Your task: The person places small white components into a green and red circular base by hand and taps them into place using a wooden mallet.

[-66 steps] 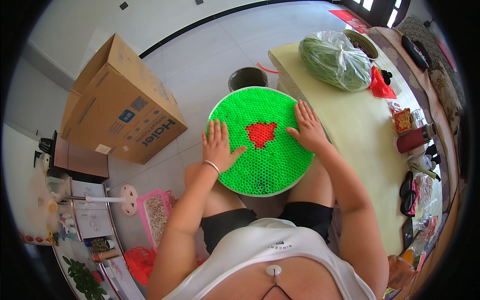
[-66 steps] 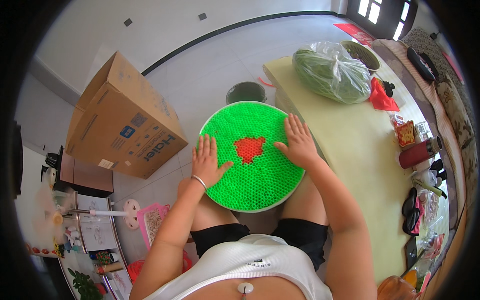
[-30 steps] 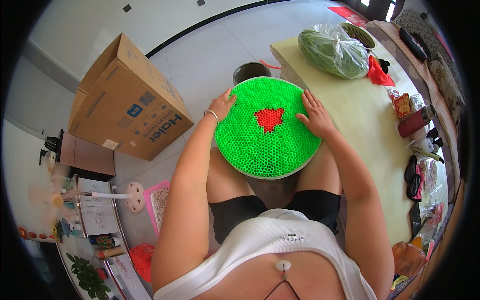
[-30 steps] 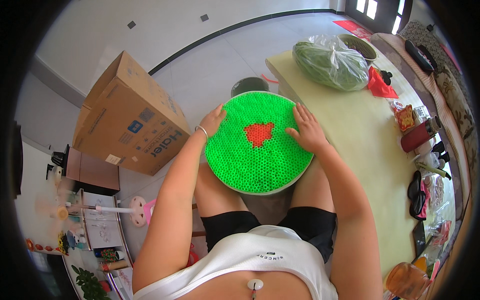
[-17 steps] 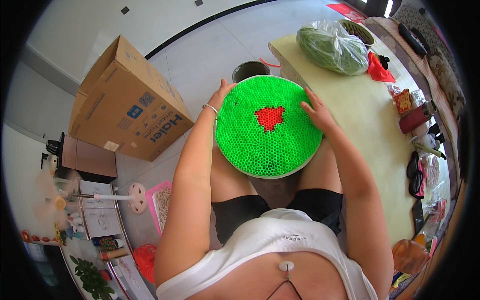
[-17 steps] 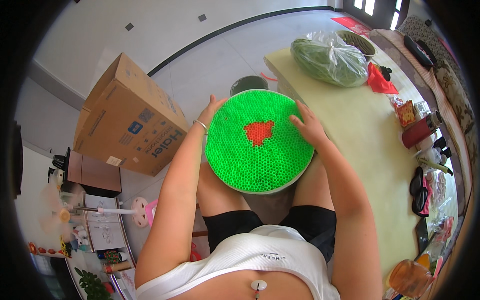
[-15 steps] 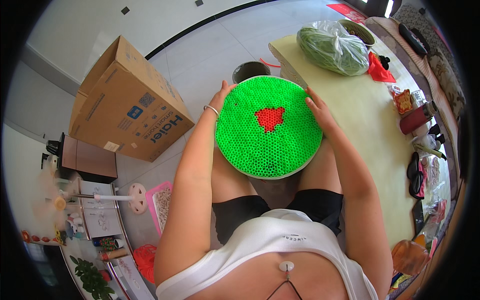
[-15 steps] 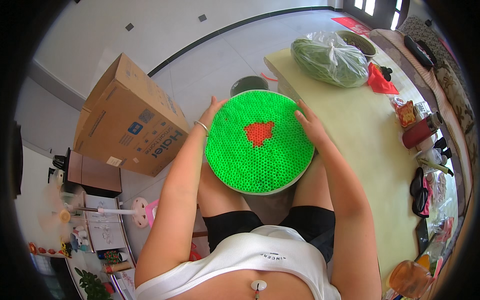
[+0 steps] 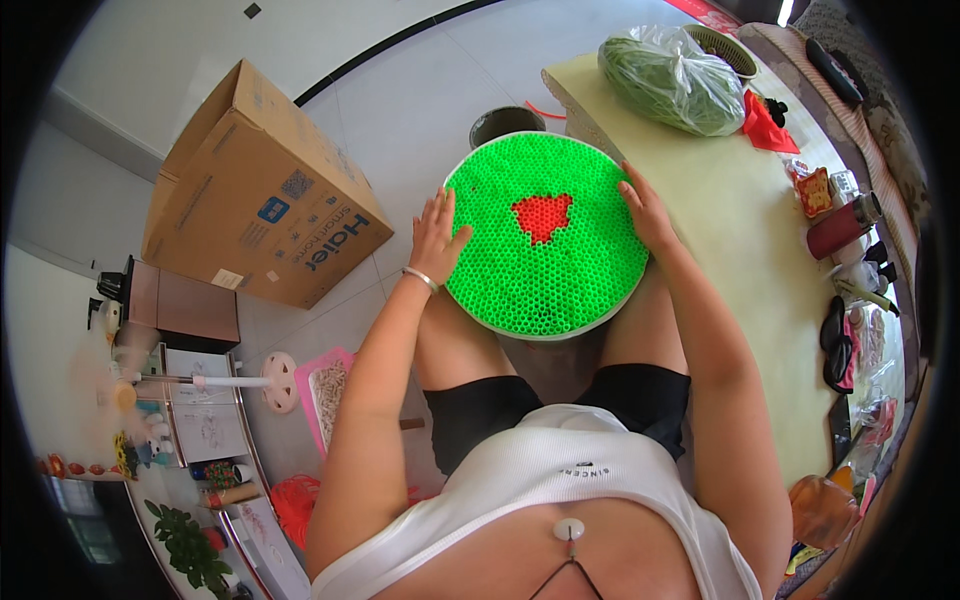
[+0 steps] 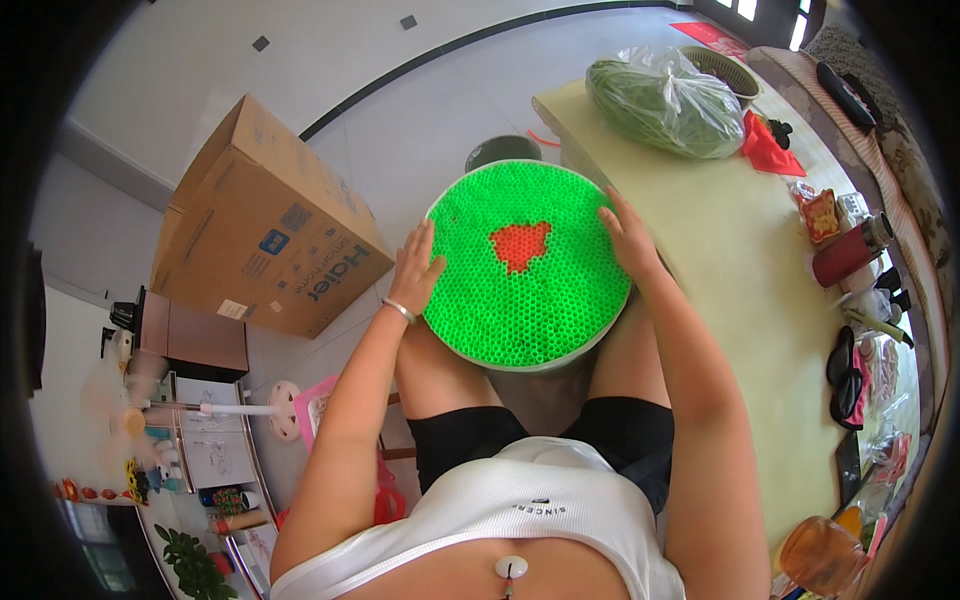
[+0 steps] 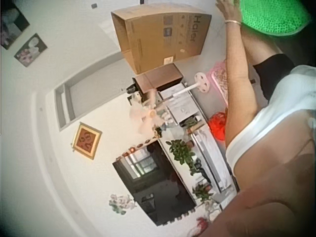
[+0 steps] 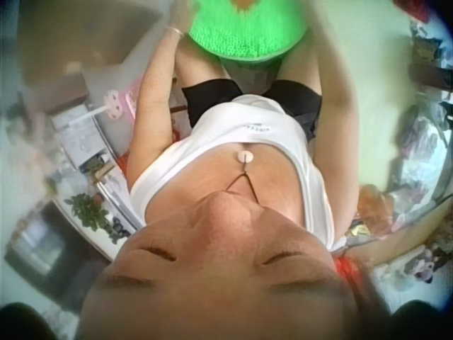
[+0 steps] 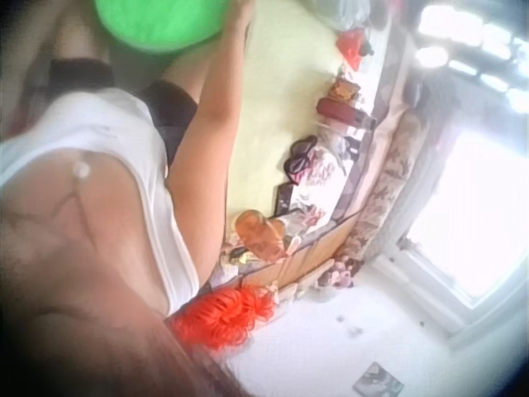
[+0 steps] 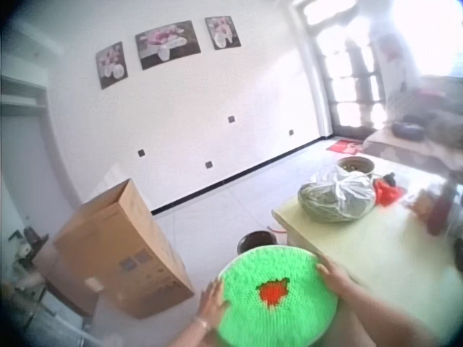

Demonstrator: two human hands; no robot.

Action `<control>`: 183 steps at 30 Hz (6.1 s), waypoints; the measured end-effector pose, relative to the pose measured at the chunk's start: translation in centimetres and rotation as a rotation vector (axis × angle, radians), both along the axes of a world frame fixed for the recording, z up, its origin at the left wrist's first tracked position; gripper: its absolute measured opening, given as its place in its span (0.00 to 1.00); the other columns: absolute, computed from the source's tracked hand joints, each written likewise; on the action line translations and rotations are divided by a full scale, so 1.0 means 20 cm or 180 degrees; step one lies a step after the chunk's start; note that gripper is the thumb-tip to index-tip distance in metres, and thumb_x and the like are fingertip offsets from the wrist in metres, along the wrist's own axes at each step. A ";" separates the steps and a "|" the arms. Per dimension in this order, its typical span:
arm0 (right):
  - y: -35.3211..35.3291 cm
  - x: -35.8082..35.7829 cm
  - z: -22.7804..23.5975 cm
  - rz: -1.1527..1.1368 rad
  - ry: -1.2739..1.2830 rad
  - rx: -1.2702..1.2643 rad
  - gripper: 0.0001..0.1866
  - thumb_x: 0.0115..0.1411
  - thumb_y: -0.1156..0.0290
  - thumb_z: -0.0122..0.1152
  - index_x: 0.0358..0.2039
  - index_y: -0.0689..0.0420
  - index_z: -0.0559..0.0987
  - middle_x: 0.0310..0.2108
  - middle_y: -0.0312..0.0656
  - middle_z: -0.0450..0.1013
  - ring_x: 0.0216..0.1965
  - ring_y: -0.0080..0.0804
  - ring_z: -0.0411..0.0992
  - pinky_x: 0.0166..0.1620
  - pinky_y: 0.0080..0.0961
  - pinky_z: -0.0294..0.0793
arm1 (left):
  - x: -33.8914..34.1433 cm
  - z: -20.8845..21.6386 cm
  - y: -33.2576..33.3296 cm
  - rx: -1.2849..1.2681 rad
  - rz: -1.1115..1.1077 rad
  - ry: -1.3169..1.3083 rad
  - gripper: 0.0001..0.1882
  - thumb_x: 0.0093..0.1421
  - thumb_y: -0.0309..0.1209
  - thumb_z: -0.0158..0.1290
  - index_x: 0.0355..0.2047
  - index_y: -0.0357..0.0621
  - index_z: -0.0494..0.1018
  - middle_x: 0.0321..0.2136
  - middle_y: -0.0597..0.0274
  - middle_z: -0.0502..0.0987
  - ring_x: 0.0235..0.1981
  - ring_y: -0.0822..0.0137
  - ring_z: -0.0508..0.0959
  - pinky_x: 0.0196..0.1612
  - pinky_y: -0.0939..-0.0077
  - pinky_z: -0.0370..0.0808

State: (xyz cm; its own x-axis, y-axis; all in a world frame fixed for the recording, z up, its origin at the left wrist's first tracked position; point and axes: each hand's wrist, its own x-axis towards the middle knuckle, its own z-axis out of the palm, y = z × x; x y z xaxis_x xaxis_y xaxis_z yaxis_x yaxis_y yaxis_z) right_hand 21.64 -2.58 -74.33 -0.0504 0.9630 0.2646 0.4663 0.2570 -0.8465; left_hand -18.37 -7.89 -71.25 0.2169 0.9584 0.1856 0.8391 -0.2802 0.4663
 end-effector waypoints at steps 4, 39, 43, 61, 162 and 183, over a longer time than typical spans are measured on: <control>-0.03 -0.03 0.03 -0.0353 -0.0520 -0.0337 0.34 0.67 0.52 0.51 0.66 0.60 0.59 0.64 0.54 0.61 0.67 0.49 0.57 0.67 0.37 0.55 | 0.05 0.06 -0.06 0.0223 0.0242 0.1123 0.47 0.62 0.66 0.39 0.71 0.47 0.46 0.71 0.47 0.44 0.71 0.45 0.45 0.67 0.35 0.40; -0.82 -0.47 0.35 0.1167 -0.2376 0.0652 0.48 0.59 0.40 0.54 0.67 0.63 0.56 0.70 0.53 0.48 0.72 0.50 0.46 0.70 0.48 0.43 | 0.29 0.19 -0.49 0.0028 -0.0734 0.1478 0.54 0.56 0.72 0.40 0.71 0.46 0.48 0.71 0.47 0.45 0.71 0.46 0.45 0.69 0.40 0.39; -0.68 -0.45 0.35 0.0965 -0.2314 0.0791 0.50 0.57 0.40 0.56 0.67 0.65 0.55 0.69 0.58 0.49 0.71 0.52 0.46 0.70 0.48 0.43 | 0.28 0.19 -0.48 0.0033 -0.0728 0.1451 0.53 0.57 0.72 0.39 0.70 0.45 0.48 0.71 0.46 0.45 0.71 0.46 0.46 0.69 0.40 0.40; 0.14 -0.26 0.36 0.0264 -0.0971 -0.0173 0.33 0.67 0.49 0.48 0.62 0.63 0.65 0.63 0.52 0.63 0.65 0.48 0.59 0.66 0.36 0.57 | 0.07 0.18 0.58 -0.0663 -0.0507 -0.1594 0.42 0.67 0.64 0.33 0.68 0.45 0.55 0.66 0.51 0.61 0.68 0.53 0.58 0.68 0.65 0.54; -2.72 1.43 0.16 -0.4182 0.2534 0.2290 0.38 0.67 0.40 0.44 0.67 0.54 0.58 0.64 0.38 0.60 0.65 0.33 0.57 0.68 0.37 0.52 | -0.39 -0.49 0.37 -0.1958 0.1291 -0.3799 0.45 0.64 0.65 0.39 0.60 0.32 0.65 0.56 0.54 0.70 0.55 0.59 0.71 0.58 0.65 0.68; -0.99 1.14 0.09 -0.2548 0.0311 0.1112 0.54 0.53 0.72 0.71 0.72 0.56 0.44 0.70 0.46 0.48 0.69 0.38 0.52 0.64 0.40 0.64 | -0.52 -0.59 0.40 -0.1677 0.1197 -0.3438 0.41 0.65 0.60 0.44 0.59 0.30 0.66 0.54 0.52 0.72 0.52 0.60 0.73 0.55 0.69 0.71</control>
